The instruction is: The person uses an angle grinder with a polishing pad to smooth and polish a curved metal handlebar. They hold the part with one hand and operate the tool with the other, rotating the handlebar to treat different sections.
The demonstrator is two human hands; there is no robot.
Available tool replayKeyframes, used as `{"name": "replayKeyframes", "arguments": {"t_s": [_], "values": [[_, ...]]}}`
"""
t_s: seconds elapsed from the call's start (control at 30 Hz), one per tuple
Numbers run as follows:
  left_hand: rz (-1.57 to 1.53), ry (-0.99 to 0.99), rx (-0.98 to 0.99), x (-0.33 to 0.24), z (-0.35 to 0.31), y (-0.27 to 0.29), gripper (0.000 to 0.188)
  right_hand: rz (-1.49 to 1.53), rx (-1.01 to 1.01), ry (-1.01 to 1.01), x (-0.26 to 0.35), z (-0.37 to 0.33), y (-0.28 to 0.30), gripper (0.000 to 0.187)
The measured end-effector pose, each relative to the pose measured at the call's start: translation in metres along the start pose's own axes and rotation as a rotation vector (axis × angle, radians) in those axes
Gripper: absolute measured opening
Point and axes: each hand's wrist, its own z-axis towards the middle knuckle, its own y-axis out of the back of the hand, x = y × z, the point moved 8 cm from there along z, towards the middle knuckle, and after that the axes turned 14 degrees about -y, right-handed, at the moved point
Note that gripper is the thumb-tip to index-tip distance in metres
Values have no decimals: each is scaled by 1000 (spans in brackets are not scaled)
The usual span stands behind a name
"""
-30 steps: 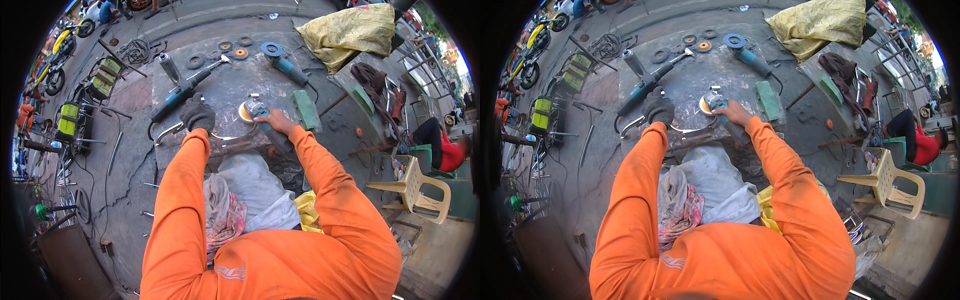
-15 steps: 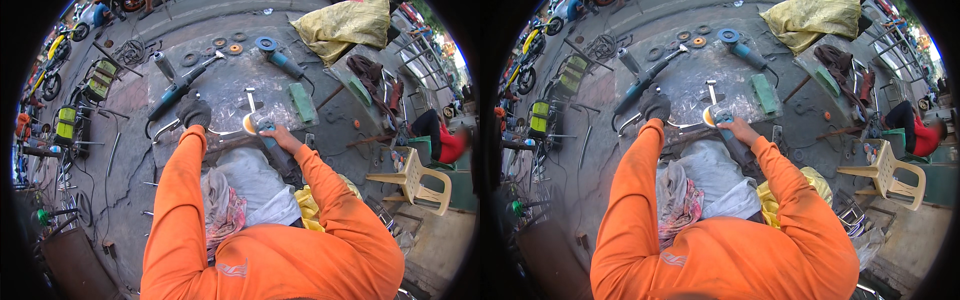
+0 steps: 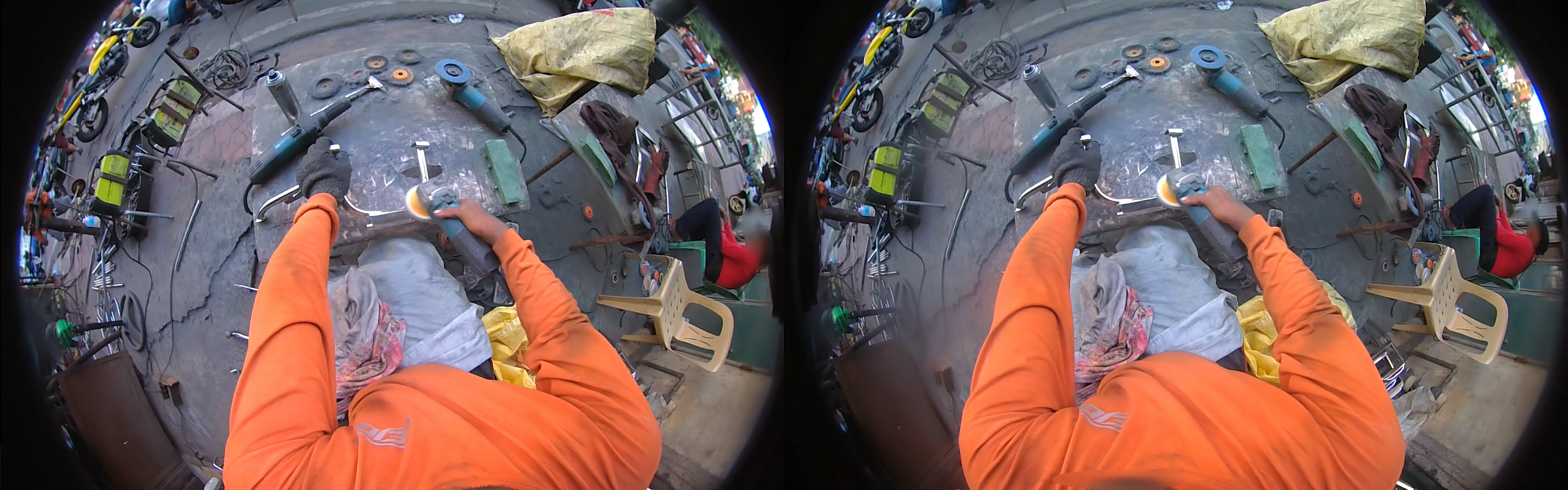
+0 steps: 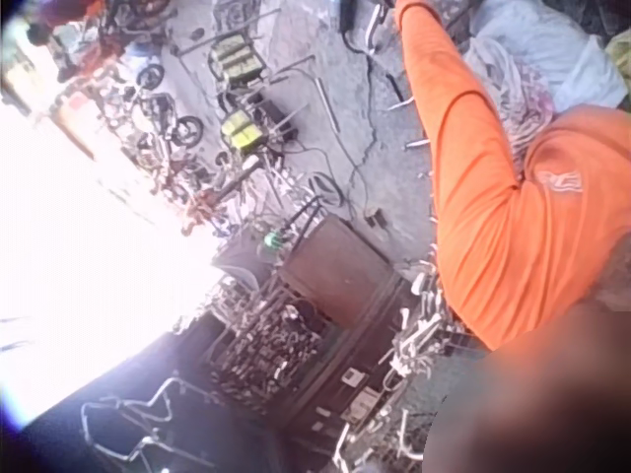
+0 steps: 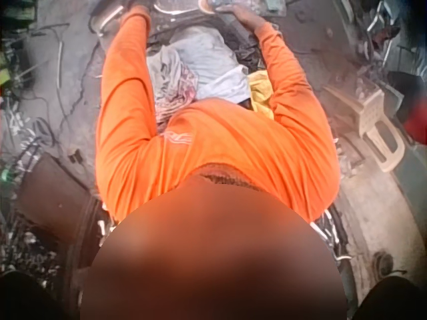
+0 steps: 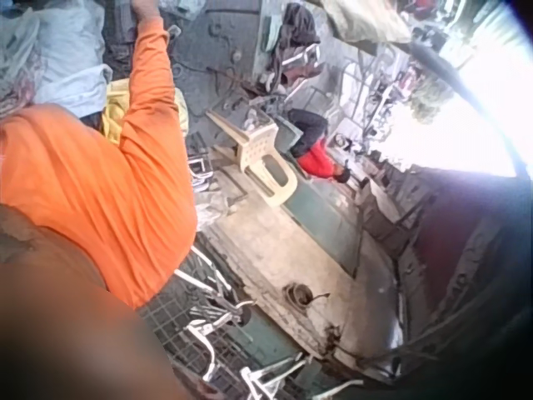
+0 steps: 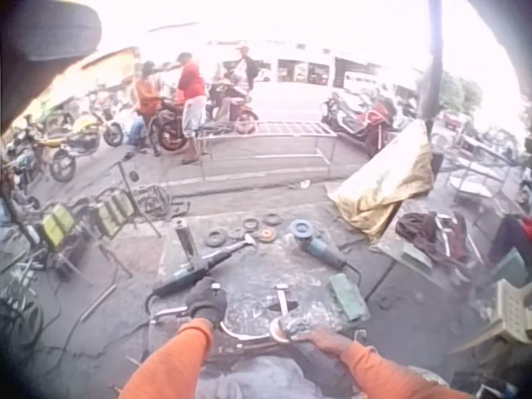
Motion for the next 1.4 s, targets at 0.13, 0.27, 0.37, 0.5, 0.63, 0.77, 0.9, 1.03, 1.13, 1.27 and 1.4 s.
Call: {"name": "replayKeyframes", "arguments": {"t_s": [0.13, 0.27, 0.37, 0.5, 0.63, 0.77, 0.9, 1.03, 1.13, 1.27, 1.4], "values": [[-3, 4, -28, -1, -2, 2, 35, 90, 31, -96, 3, 1, -16, 60], [-3, 2, 6, 2, -2, 1, 36, 136, 100, -12, 23, -3, -66, 61], [-16, -22, -23, 2, -1, 2, 36, 66, 49, 142, 32, -15, -67, 58], [-19, -35, -49, 0, -3, 2, 35, 85, 20, 8, 5, -22, -33, 54], [11, -50, -50, -4, -4, 6, 33, 90, -4, -99, -5, -26, -20, 51], [28, -86, -11, -9, -3, 12, 34, -57, -21, 44, 28, -30, -52, 60], [-1, -79, 52, -8, -3, 13, 38, -168, 10, 139, 47, -41, -77, 64], [-25, -92, 31, -5, -6, 11, 44, -217, 39, 165, 44, -47, -90, 53], [-45, -158, 58, 0, -5, 7, 55, -67, 33, 108, 37, -44, -87, 53], [-422, -80, 208, 24, -6, 1, 69, -4, 80, 94, 29, -43, -79, 57], [-347, -75, 240, 28, -10, 9, 85, 180, 51, -17, 9, -25, -62, 55]]}}
